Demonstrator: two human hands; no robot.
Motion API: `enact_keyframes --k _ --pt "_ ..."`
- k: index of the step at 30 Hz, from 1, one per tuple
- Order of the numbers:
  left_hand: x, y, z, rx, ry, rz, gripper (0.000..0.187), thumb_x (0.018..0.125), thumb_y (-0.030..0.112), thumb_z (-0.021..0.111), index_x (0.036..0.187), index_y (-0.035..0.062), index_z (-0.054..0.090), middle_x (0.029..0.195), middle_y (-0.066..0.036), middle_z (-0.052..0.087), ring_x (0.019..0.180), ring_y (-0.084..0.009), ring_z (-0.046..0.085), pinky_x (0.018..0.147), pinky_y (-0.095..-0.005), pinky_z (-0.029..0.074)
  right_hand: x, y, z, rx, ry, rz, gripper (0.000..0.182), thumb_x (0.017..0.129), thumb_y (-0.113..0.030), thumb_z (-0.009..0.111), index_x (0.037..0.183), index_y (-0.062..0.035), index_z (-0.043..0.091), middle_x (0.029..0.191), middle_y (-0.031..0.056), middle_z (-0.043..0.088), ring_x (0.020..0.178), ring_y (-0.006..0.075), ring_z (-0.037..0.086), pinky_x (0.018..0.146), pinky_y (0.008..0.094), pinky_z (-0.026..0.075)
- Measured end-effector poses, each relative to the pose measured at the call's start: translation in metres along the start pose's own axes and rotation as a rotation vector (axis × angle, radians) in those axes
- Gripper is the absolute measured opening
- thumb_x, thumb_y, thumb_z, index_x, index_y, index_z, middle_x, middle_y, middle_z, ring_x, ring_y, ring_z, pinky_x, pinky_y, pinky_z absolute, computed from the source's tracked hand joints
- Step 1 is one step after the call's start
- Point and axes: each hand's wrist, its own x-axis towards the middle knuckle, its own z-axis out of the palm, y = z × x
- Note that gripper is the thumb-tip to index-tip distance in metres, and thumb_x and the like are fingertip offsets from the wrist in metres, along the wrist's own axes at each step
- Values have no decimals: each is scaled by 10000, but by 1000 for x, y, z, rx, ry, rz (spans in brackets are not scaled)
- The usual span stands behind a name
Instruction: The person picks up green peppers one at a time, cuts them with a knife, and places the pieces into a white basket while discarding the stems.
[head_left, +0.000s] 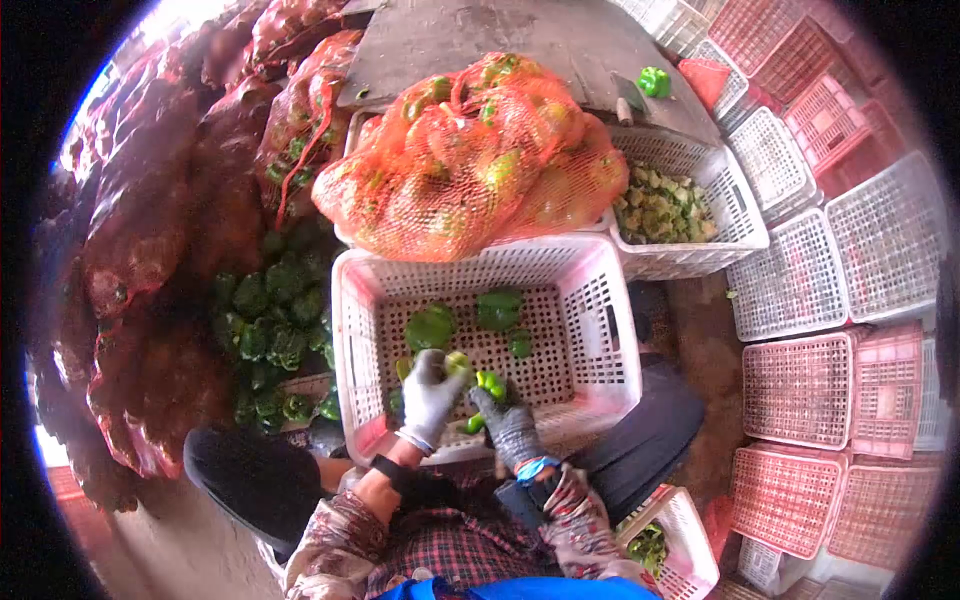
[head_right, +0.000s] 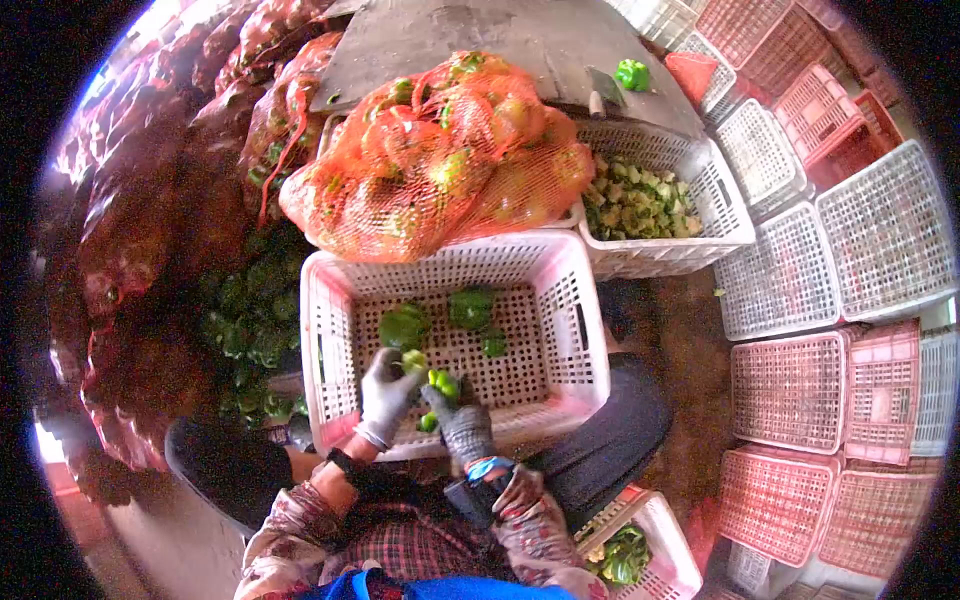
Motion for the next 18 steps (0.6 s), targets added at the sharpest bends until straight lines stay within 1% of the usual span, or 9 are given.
enact_keyframes --k 1,3,5,6,7,10,11,15,18 --pt "7 -19 2 -130 18 52 263 834 118 653 1058 47 534 856 -54 623 645 -168 626 590 -295 513 2 6 0 -79 81 15 585 762 -513 681 1118 -61 574 969 140 654 865 317 626 770 385 493" --pt "23 7 1 -514 -72 -407 257 869 82 609 1105 63 511 919 -32 611 644 -132 614 541 -258 498 25 27 -9 0 288 -247 560 778 -487 676 1123 -59 565 960 147 647 866 322 609 794 370 482" --pt "46 50 23 -533 -216 -492 319 864 98 625 1158 68 504 892 -29 610 641 -94 595 524 -222 474 39 34 -32 365 246 207 469 765 -407 722 1068 -91 554 804 64 619 602 193 571 543 329 464" --pt "64 62 45 -486 -336 -379 373 859 43 606 1217 15 504 1125 -81 601 959 -150 597 820 -254 496 47 35 -42 660 167 329 450 757 -377 740 1050 -99 541 751 24 599 501 126 532 434 302 426" --pt "84 77 73 -558 -436 -303 398 859 54 611 1234 4 489 1135 -95 595 957 -144 591 828 -254 486 34 -20 -38 500 376 288 449 752 -357 749 1048 -100 528 727 7 584 457 90 500 388 285 394" --pt "121 186 104 -449 -587 53 680 819 123 635 1401 9 302 1126 -126 600 901 -132 570 791 -269 492 39 -7 -45 334 256 157 483 785 -216 720 1183 -65 489 793 17 601 567 76 515 485 243 433" --pt "140 181 126 -338 -461 255 662 818 116 604 1402 25 304 1141 -149 605 880 -150 584 757 -282 501 36 -8 -42 504 186 9 462 801 -169 698 1197 -58 487 804 2 602 580 63 506 490 227 425" --pt "120 174 42 -233 -285 482 404 813 -6 532 1217 7 527 1065 -93 631 949 -154 590 830 -287 479 17 -6 -26 309 86 200 331 907 -247 586 1171 -48 562 819 -2 635 465 43 482 394 222 397" --pt "91 95 -58 -238 -108 14 326 812 -42 508 1124 9 589 998 -16 622 903 -101 568 802 -254 470 6 -12 2 326 29 179 336 902 -317 558 1107 -56 610 743 39 633 366 121 467 343 263 381"
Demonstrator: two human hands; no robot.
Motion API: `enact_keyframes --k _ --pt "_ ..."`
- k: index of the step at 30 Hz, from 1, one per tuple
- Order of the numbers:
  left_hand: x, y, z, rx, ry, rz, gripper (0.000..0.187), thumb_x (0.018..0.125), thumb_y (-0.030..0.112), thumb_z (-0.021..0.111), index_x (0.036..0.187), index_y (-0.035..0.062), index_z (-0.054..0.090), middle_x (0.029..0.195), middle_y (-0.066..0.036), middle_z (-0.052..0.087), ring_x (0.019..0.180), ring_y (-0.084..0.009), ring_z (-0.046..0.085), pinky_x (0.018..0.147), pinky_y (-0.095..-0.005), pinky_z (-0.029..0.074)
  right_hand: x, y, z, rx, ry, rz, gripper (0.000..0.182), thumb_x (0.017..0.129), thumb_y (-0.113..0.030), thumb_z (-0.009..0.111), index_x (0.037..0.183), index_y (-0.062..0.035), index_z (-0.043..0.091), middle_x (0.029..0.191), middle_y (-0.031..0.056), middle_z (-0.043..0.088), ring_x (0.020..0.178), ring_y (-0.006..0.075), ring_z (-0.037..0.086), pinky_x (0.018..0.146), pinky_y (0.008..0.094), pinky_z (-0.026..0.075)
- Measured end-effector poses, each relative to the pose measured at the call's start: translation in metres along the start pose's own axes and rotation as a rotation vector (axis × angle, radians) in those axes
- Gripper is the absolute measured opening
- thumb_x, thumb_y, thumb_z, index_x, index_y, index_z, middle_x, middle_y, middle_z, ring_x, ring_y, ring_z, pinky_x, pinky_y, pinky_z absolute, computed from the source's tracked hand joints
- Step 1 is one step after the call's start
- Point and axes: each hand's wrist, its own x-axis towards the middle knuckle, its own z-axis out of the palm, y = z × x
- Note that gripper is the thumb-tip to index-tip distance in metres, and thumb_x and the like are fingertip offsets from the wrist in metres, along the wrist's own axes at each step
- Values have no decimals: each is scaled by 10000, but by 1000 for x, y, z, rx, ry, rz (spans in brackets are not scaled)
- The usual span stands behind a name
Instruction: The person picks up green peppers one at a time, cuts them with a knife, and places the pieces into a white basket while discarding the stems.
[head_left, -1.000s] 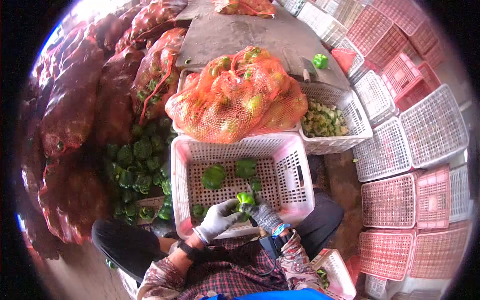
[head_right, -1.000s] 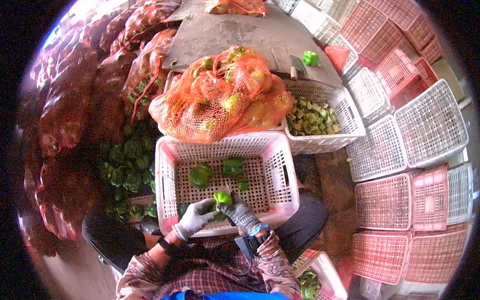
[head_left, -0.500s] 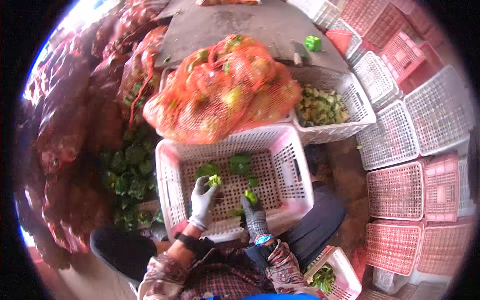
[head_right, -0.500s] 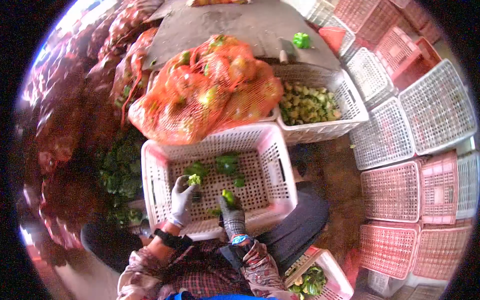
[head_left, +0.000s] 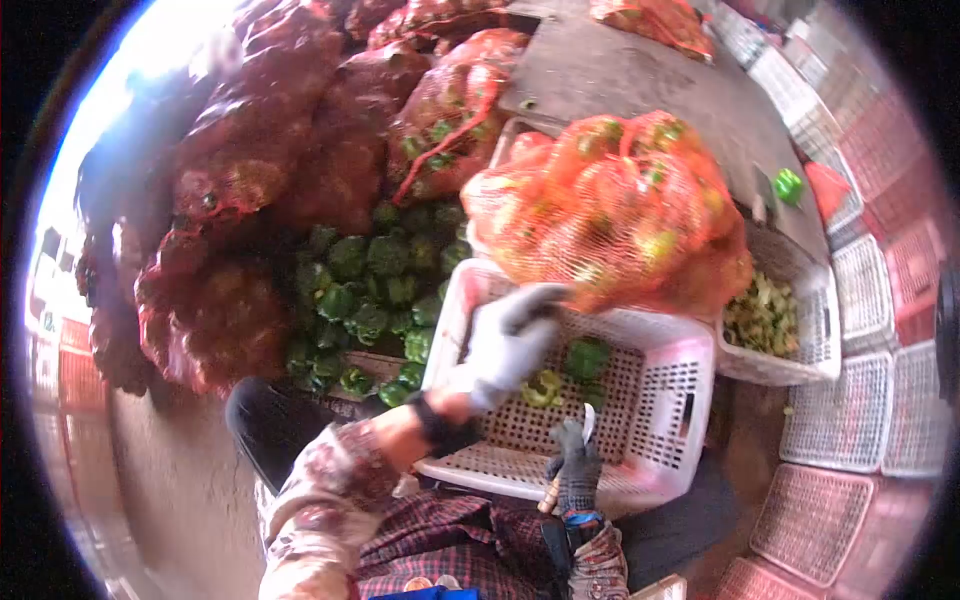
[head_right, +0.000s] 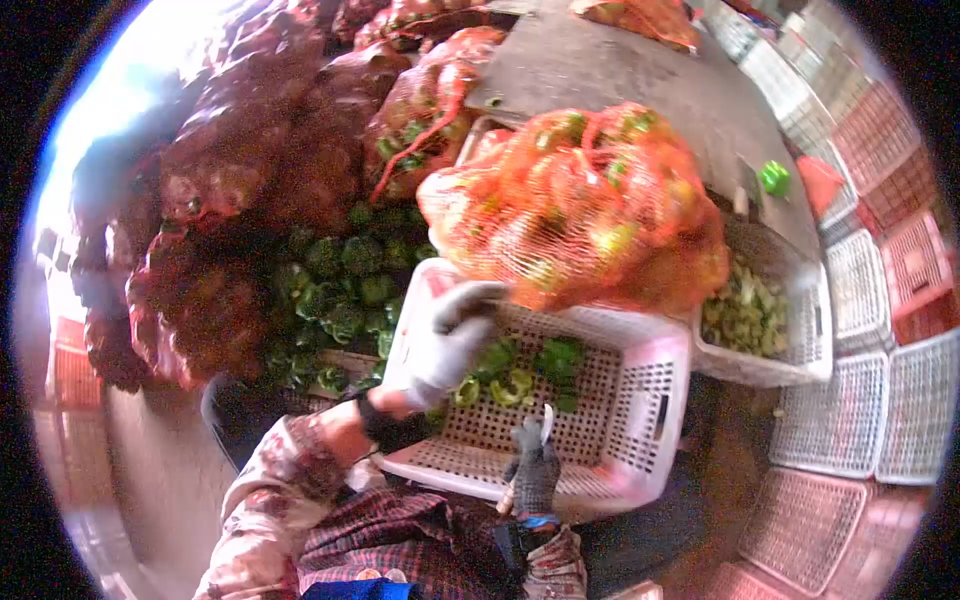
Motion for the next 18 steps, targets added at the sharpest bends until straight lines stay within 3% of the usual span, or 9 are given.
enact_keyframes --k 1,2,6,8,11,12,13,15,18 --pt "5 -29 -43 38 210 290 298 827 -26 503 1106 16 599 951 -19 613 827 -91 564 727 -228 474 4 14 -7 204 -81 60 422 891 -388 558 1138 -46 589 779 48 659 371 127 481 342 276 393" --pt "-4 -33 -77 -259 425 -101 225 830 -4 530 1028 20 633 830 -16 626 678 -79 556 654 -232 481 4 7 -2 69 -35 88 454 887 -405 562 1166 -48 567 794 63 667 372 131 485 339 283 398" --pt "0 -162 -218 288 651 -241 261 804 52 554 1054 48 628 858 -54 656 759 -168 625 698 -292 496 -2 7 2 -159 -10 264 475 892 -379 567 1290 -131 492 739 48 647 385 122 477 333 245 381" --pt "21 -174 -245 691 487 -395 399 742 148 613 1135 87 587 1140 -122 600 1003 -310 588 870 -397 471 -8 18 7 -284 -55 140 489 899 -307 572 1346 -160 440 695 22 619 400 111 480 349 221 376" --pt "75 -161 -254 1236 317 -201 555 725 194 635 1253 106 487 1344 -139 433 1142 -343 489 927 -420 447 -25 14 25 -463 -66 -61 479 922 -275 537 1366 -138 416 624 12 558 425 105 486 365 223 373" --pt "96 -167 -264 1330 228 -243 678 735 240 654 1344 120 381 1414 -152 327 1211 -347 427 944 -418 439 -16 23 22 -45 -99 39 462 931 -276 515 1353 -112 421 632 7 539 443 99 446 391 225 351" --pt "114 -174 -270 1362 170 -304 691 738 259 657 1353 124 374 1415 -159 324 1219 -346 423 947 -417 439 -11 36 15 376 -124 136 449 940 -278 493 1340 -85 427 639 2 520 461 93 406 416 228 329" --pt "147 -183 -275 1425 48 -418 717 743 296 663 1372 131 362 1416 -174 317 1234 -343 415 954 -414 437 -13 28 8 420 -217 318 628 934 -330 482 1461 -113 219 698 23 572 456 99 428 397 224 343" --pt "179 -191 -284 1464 -133 -589 823 702 392 692 1395 140 326 1311 -190 462 1169 -335 502 934 -415 455 -10 19 23 389 -194 322 618 935 -354 476 1450 -104 243 700 28 584 430 91 429 368 219 341"
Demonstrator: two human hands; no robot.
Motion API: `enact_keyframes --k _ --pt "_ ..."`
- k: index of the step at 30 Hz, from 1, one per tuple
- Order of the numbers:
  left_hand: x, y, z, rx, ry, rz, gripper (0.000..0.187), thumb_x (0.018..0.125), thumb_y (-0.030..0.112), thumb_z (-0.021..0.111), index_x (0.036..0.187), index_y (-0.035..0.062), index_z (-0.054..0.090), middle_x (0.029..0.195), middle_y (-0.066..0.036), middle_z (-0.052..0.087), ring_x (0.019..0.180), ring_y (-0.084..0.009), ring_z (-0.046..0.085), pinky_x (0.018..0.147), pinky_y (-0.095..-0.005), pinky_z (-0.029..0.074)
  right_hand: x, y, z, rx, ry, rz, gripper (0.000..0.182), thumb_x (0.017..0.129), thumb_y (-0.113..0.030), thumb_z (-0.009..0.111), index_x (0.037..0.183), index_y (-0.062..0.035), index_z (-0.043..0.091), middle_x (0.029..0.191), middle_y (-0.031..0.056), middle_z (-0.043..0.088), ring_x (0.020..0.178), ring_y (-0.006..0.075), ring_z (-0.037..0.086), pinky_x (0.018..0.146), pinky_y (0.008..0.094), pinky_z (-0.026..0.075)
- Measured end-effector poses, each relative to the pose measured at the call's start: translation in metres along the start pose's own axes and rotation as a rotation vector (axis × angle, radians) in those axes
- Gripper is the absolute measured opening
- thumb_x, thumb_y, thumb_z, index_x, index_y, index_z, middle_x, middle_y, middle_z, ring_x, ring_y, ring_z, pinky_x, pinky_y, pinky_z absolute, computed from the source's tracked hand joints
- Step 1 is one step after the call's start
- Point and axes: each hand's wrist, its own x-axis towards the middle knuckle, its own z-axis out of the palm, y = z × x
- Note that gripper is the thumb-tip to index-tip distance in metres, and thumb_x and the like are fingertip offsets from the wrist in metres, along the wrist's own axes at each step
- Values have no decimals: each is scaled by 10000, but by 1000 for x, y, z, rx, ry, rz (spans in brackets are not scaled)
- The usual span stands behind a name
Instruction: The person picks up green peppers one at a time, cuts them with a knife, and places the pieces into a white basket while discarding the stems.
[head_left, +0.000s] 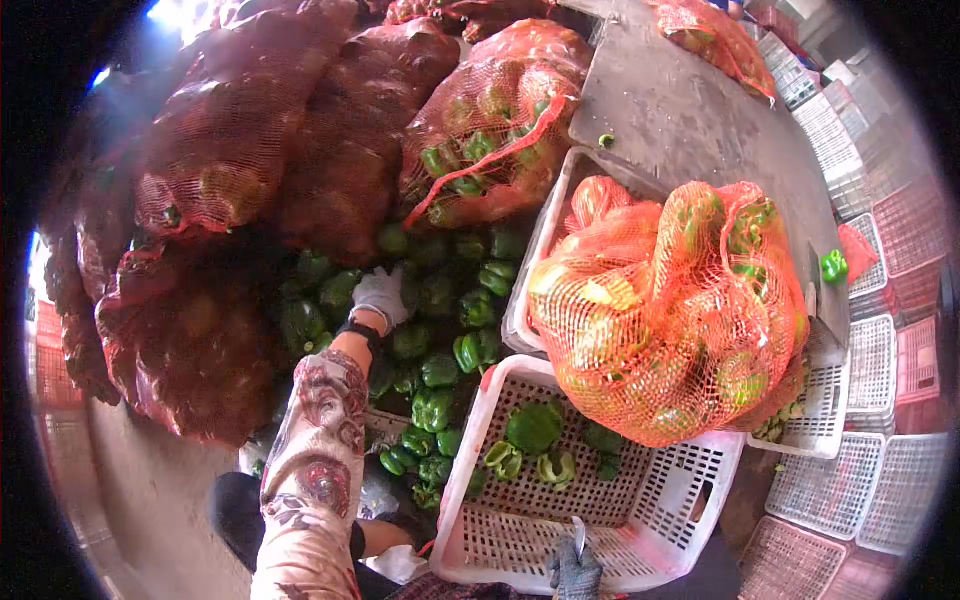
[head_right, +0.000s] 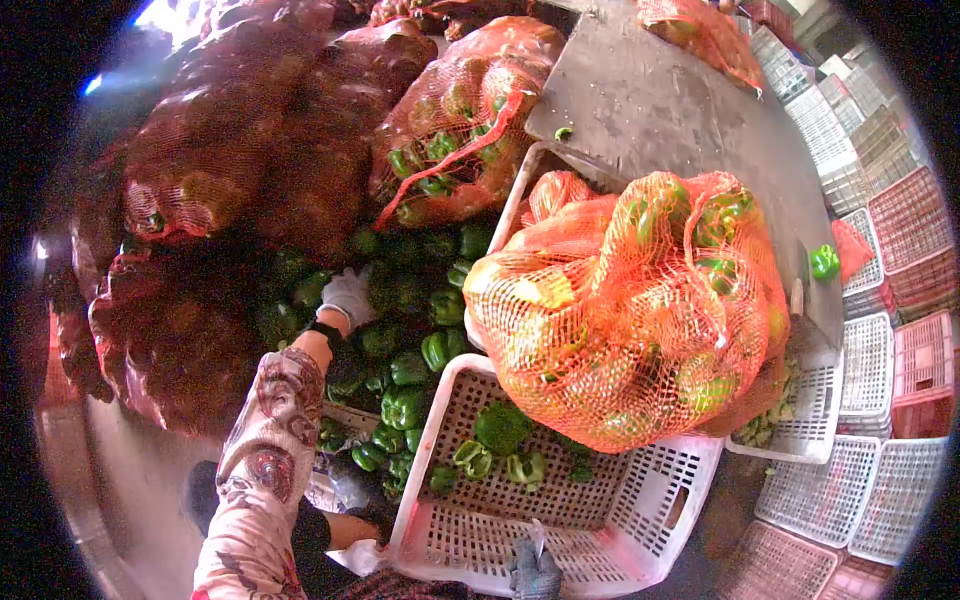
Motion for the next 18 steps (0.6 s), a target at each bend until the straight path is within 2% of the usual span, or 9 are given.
enact_keyframes --k 5,6,9,10,11,13,15,17,18 --pt "-6 -4 3 -135 76 -27 764 643 382 747 1273 85 431 1131 -200 593 1056 -343 580 865 -422 490 13 21 -34 -24 -39 -44 575 939 -355 481 1424 -92 317 567 -10 506 356 89 378 326 238 319" --pt "-20 -5 -1 -261 84 -111 672 637 305 770 1192 61 482 1077 -185 617 984 -312 619 818 -386 505 3 14 0 -438 241 -164 451 920 -369 523 1273 -88 515 531 -36 482 335 82 373 305 243 299" --pt "-33 -38 62 -1398 185 -138 608 670 186 750 1195 42 479 1013 -122 623 881 -232 616 765 -324 499 11 -2 15 -559 368 72 274 885 -333 569 1020 -101 624 589 10 551 407 145 487 355 298 374" --pt "-60 -37 55 -1729 199 -178 594 686 135 737 1209 35 473 984 -89 620 847 -190 604 742 -295 495 -2 -15 34 -513 278 -12 429 926 -306 537 1288 -80 488 614 24 558 428 103 491 362 242 388" --pt "-85 -36 46 -1681 235 -126 591 705 94 714 1237 37 463 990 -73 608 856 -173 592 735 -287 497 7 -10 29 -143 190 -68 401 924 -330 547 1203 -42 543 642 42 579 407 109 480 360 256 405" --pt "-155 -18 4 -1757 139 16 599 701 96 716 1240 38 461 1025 -78 598 881 -168 584 745 -280 496 3 -29 67 -452 140 -193 421 910 -306 577 1234 -42 531 788 77 629 481 102 537 370 243 414" --pt "-212 -7 -16 -1615 104 178 649 683 108 726 1266 40 448 1093 -80 577 925 -175 574 803 -286 494 17 -31 75 -253 -68 -245 588 856 -260 654 1340 -24 419 1119 137 593 761 105 608 438 206 434" --pt "-281 25 -36 -1653 41 178 710 650 103 749 1282 40 432 1098 -81 569 954 -170 567 824 -293 492 -1 -55 121 -723 -349 -583 771 830 -269 686 1413 4 262 1397 164 393 1289 213 391 948 361 433" --pt "-306 43 -32 -1705 20 193 734 635 93 757 1288 41 424 1096 -83 567 957 -170 565 829 -292 490 15 -42 116 -747 -452 -693 884 773 -270 742 1426 7 214 1427 154 345 1313 211 345 1019 370 340"
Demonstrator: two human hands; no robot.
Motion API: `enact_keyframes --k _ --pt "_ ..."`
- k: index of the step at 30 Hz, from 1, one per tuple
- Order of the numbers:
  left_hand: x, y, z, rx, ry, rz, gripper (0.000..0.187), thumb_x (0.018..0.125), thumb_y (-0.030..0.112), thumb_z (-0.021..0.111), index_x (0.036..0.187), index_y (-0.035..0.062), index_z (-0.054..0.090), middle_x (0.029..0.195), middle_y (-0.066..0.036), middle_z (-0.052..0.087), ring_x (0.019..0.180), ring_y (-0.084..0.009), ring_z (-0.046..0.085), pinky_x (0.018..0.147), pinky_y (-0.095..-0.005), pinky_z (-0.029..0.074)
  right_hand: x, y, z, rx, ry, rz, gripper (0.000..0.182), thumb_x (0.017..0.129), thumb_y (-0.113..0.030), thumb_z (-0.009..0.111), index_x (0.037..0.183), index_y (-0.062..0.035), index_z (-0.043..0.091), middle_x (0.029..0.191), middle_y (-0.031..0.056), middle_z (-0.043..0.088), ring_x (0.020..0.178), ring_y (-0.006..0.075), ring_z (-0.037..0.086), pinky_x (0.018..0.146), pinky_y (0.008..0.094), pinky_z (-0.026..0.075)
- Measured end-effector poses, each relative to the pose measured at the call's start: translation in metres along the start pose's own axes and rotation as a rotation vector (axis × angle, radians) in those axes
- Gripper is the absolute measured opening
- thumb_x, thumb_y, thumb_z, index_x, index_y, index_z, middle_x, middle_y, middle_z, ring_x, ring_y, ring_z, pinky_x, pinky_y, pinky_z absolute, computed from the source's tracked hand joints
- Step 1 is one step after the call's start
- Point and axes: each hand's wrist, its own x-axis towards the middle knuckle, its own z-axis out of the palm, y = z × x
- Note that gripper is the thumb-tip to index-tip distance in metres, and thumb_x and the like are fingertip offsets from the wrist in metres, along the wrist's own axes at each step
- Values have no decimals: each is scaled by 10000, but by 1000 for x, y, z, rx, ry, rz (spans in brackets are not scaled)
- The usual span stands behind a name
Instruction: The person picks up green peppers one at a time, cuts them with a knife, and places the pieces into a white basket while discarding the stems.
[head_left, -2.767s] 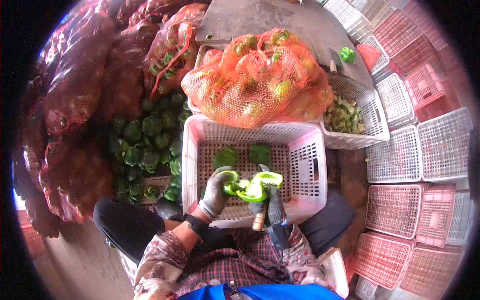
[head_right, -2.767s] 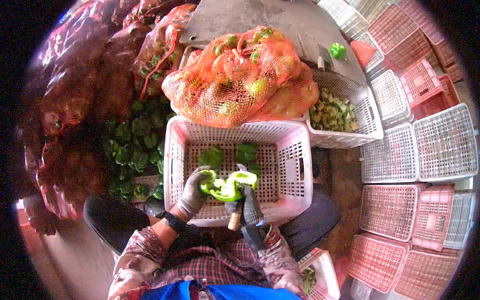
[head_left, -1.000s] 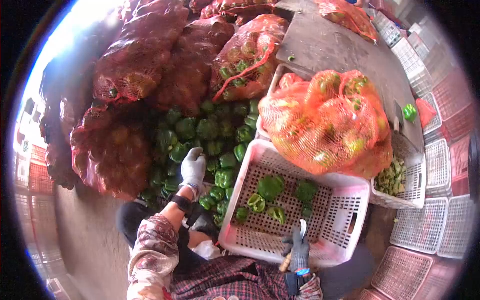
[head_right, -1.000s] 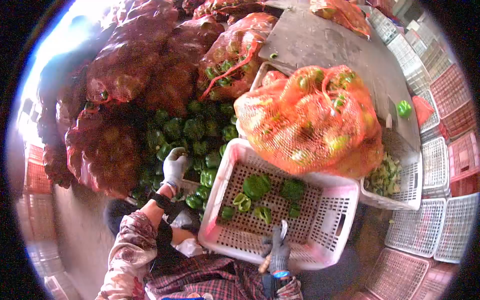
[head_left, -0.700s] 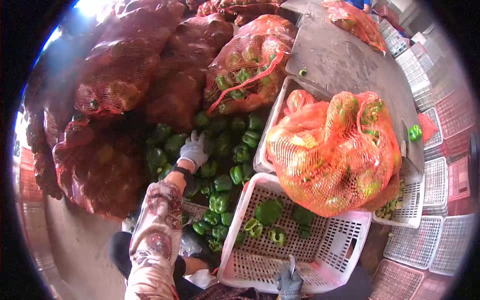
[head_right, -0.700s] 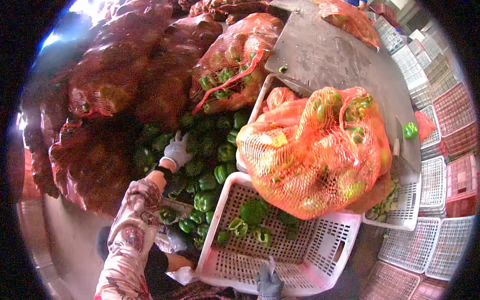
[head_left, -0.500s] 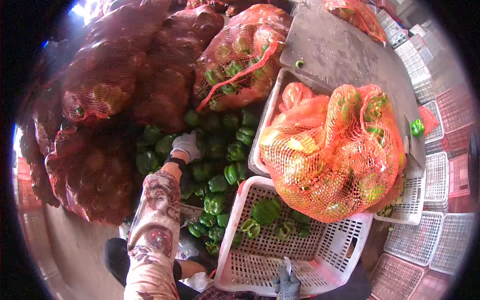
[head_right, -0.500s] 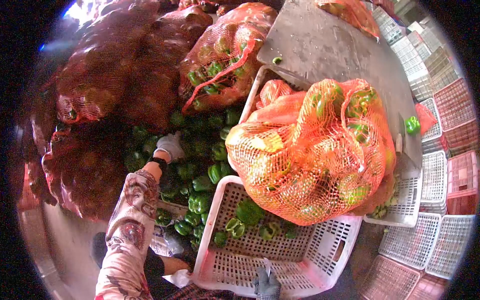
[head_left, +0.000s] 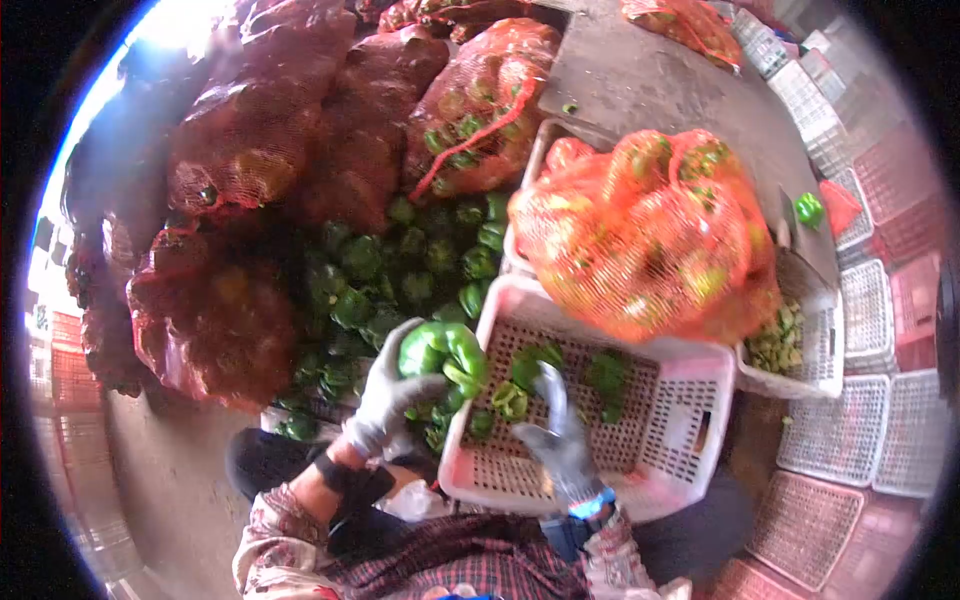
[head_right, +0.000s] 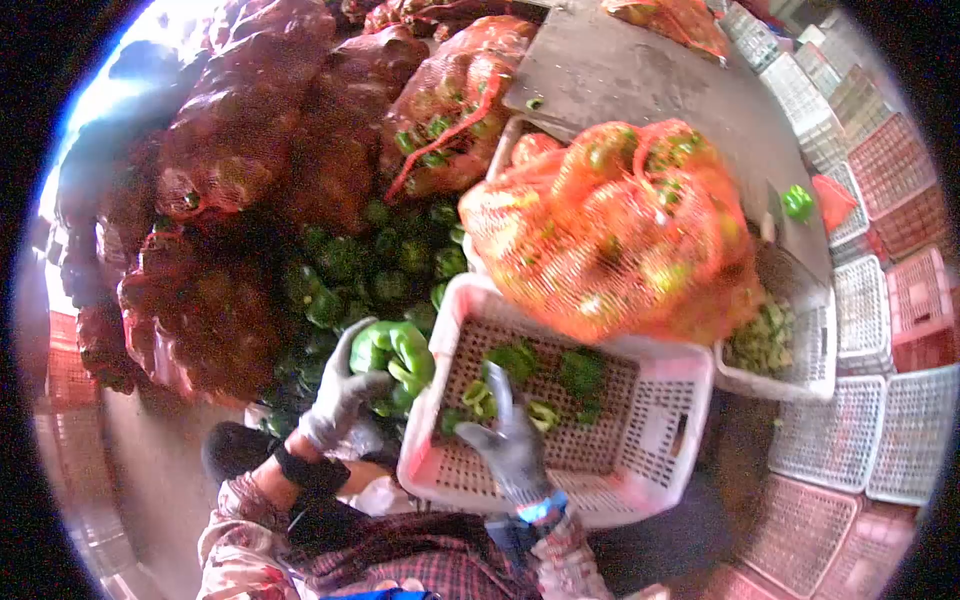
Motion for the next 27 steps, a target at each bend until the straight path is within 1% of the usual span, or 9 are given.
enact_keyframes --k 1,6,10,13,18,21,23,25,27 --pt "-21 -5 19 -57 -19 -3 759 621 84 766 1294 42 416 1094 -86 565 960 -169 563 834 -292 489 -1 23 0 -30 -65 -133 999 716 -271 797 1438 9 166 1457 143 296 1337 209 300 1091 378 246" --pt "-66 -56 82 58 -272 -73 629 799 220 676 1314 39 364 1149 -89 525 1058 -154 509 916 -299 424 -48 6 -24 28 48 136 986 661 -165 827 1425 -24 221 1220 86 534 1092 183 521 944 316 432" --pt "-82 -53 127 178 -349 -334 728 707 129 790 1287 0 368 994 -73 599 802 -136 596 675 -252 510 -99 16 -54 -391 135 197 885 675 -183 803 1390 -56 299 1183 111 565 1059 202 557 918 317 451" --pt "-84 -72 139 259 -483 -187 637 688 168 808 1202 1 472 961 -66 617 834 -121 591 734 -253 506 -120 29 -80 -171 98 -22 812 679 -215 791 1346 -61 355 1164 120 575 1040 219 573 900 319 462" --pt "-75 -100 138 -123 -754 -415 365 763 110 676 1094 11 561 915 -14 617 802 -99 577 726 -232 477 -127 47 -120 378 -259 257 735 800 -141 662 1420 -66 274 1149 18 555 1028 133 520 892 309 454" --pt "-65 -104 164 -158 -602 -182 367 812 183 640 1128 23 544 965 -11 602 864 -95 556 765 -236 461 -135 -6 -117 811 36 289 658 788 -251 694 1341 -76 382 1131 31 548 999 107 515 843 283 465" --pt "-56 -106 186 -82 -421 -147 494 872 333 609 1232 24 471 1079 -64 553 947 -156 550 846 -297 459 -129 5 -116 437 221 251 707 748 -312 729 1321 -72 393 1085 63 576 932 155 562 798 302 486" --pt "-41 -113 181 811 -159 338 530 869 390 602 1216 9 480 1142 -168 560 979 -284 583 855 -352 457 -125 10 -112 28 378 204 763 715 -357 755 1319 -68 390 1072 106 603 898 205 606 772 325 502" --pt "-49 -86 180 770 -354 571 471 885 391 566 1183 29 521 1063 -193 584 986 -313 583 848 -365 460 -121 40 -110 -215 386 146 835 705 -344 775 1355 -58 335 1149 136 578 1010 250 580 831 355 480"
